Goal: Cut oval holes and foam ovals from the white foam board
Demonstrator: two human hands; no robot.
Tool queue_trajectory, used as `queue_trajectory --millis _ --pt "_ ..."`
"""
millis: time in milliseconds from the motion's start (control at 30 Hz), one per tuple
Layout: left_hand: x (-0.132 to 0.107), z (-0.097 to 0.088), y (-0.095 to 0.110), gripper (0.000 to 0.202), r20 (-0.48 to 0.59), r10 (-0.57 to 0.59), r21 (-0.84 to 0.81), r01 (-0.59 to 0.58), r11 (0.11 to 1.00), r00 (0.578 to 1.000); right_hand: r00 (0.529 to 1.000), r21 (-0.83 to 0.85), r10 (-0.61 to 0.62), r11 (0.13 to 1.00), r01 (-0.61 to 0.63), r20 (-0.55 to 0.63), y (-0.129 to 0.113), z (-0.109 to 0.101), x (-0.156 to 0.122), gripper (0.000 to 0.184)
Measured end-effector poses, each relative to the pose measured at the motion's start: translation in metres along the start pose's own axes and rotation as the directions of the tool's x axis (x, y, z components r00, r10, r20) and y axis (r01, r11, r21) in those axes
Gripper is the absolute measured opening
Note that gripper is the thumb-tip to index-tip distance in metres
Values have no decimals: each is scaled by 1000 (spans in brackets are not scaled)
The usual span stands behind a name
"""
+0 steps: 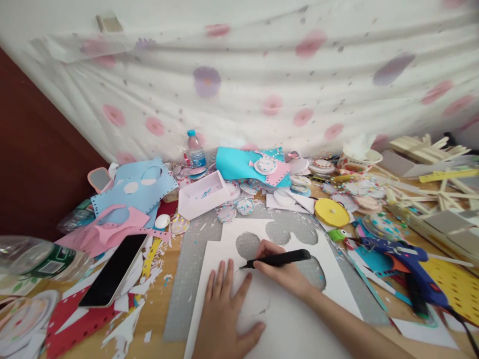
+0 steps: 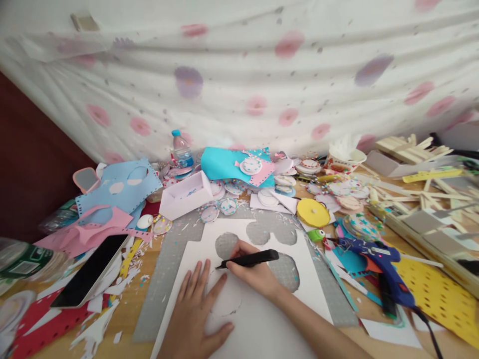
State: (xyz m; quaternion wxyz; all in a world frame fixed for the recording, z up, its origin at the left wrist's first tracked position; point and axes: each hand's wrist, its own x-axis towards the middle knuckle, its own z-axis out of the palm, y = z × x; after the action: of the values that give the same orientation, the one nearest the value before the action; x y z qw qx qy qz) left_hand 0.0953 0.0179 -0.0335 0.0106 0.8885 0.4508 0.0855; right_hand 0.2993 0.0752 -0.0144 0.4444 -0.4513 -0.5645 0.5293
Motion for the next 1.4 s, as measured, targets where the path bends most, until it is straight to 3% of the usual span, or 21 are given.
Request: queue_trajectory --millis 267,1000,1267,1400 --pt "0 -1 1 84 10 -12 11 12 1000 1000 999 -34 -38 999 37 -19 -2 -3 -4 18" --pt "2 -3 1 85 18 -1 54 0 999 1000 995 -103 12 994 -22 -99 -9 -10 -9 23" --pt "2 -2 2 86 21 -12 44 11 999 1000 981 -192 21 980 -59 -195 0 -22 -13 32" --pt "1 0 1 87 -1 -13 39 13 999 1000 984 -235 2 971 -44 -177 4 -27 -17 28"
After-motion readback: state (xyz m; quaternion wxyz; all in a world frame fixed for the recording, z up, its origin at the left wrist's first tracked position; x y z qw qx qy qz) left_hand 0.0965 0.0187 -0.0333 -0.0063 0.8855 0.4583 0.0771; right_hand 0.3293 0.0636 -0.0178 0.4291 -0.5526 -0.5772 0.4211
